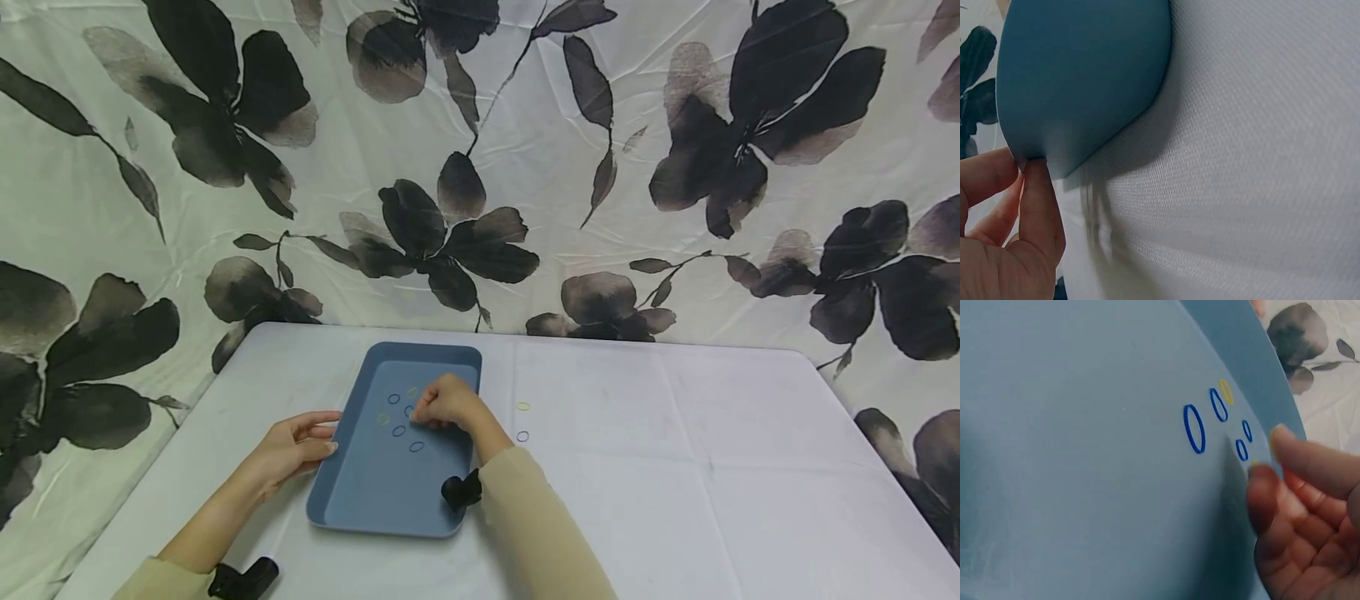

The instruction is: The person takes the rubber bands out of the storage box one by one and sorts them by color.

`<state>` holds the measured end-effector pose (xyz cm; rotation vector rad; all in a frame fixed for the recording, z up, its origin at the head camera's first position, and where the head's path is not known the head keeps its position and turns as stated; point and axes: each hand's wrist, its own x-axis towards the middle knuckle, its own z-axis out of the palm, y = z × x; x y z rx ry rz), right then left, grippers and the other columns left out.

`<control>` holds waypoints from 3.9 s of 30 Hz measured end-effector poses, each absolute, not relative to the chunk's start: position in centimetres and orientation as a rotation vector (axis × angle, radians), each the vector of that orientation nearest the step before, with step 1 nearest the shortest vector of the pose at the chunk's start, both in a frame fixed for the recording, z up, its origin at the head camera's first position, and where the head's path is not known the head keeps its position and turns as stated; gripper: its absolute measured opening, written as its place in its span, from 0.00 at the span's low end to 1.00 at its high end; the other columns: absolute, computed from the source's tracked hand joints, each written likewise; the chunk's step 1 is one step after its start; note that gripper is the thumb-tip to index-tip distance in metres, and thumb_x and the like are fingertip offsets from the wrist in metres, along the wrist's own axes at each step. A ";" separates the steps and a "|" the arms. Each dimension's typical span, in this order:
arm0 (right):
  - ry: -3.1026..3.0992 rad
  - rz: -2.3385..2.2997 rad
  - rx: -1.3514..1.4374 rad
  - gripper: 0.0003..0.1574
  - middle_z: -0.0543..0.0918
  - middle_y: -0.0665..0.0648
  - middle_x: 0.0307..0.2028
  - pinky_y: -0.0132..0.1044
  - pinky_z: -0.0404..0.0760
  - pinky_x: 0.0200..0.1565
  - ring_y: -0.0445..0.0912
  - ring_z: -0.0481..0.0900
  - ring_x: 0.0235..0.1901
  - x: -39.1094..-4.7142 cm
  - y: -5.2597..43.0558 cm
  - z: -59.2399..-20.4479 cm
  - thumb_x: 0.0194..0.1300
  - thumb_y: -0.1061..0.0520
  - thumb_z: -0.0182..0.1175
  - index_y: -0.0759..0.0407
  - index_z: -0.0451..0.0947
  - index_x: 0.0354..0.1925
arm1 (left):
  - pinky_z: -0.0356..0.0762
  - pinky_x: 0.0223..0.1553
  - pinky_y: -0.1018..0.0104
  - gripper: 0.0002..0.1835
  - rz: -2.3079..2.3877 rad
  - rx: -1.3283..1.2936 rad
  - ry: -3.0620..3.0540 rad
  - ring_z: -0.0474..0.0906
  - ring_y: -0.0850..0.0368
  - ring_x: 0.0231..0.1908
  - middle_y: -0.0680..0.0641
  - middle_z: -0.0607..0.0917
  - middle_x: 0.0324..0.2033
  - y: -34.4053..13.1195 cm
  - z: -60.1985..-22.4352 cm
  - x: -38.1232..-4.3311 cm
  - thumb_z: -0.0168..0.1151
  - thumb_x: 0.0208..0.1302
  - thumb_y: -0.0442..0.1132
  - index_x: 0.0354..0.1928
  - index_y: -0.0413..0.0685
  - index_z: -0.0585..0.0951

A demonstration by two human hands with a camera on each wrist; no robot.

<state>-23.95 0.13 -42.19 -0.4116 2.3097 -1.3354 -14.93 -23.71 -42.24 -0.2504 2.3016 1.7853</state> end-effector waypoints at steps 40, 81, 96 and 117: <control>2.088 -1.664 -0.241 0.08 0.82 0.56 0.23 0.42 0.81 0.38 0.43 0.80 0.22 -25.5 3.1 -40.0 0.54 0.65 0.67 0.71 0.80 0.32 | 0.77 0.34 0.65 0.29 1.763 -0.259 2.333 0.78 0.57 0.37 0.35 0.75 0.47 -23.7 -41.9 -15.0 0.59 0.56 0.25 0.62 0.32 0.67; 2.114 -1.702 -0.166 0.07 0.82 0.56 0.25 0.40 0.81 0.38 0.43 0.81 0.27 -25.8 8.5 -39.8 0.56 0.71 0.61 0.74 0.77 0.35 | 0.77 0.34 0.66 0.28 1.787 -0.254 2.325 0.77 0.60 0.35 0.37 0.76 0.45 -23.6 -42.3 -14.9 0.59 0.56 0.25 0.61 0.31 0.68; 2.100 -1.695 -0.157 0.08 0.83 0.58 0.28 0.38 0.81 0.38 0.43 0.81 0.28 -25.6 10.7 -39.7 0.56 0.69 0.62 0.74 0.78 0.36 | 0.77 0.33 0.67 0.28 1.802 -0.270 2.318 0.77 0.59 0.35 0.37 0.76 0.44 -23.5 -42.4 -14.7 0.59 0.56 0.24 0.61 0.31 0.68; 2.167 -1.642 -0.069 0.13 0.82 0.54 0.26 0.34 0.81 0.36 0.41 0.81 0.28 -25.5 15.0 -42.0 0.58 0.69 0.60 0.79 0.75 0.41 | 0.77 0.34 0.67 0.29 1.805 -0.258 2.312 0.77 0.60 0.35 0.36 0.76 0.45 -23.7 -42.5 -14.9 0.59 0.56 0.24 0.61 0.31 0.67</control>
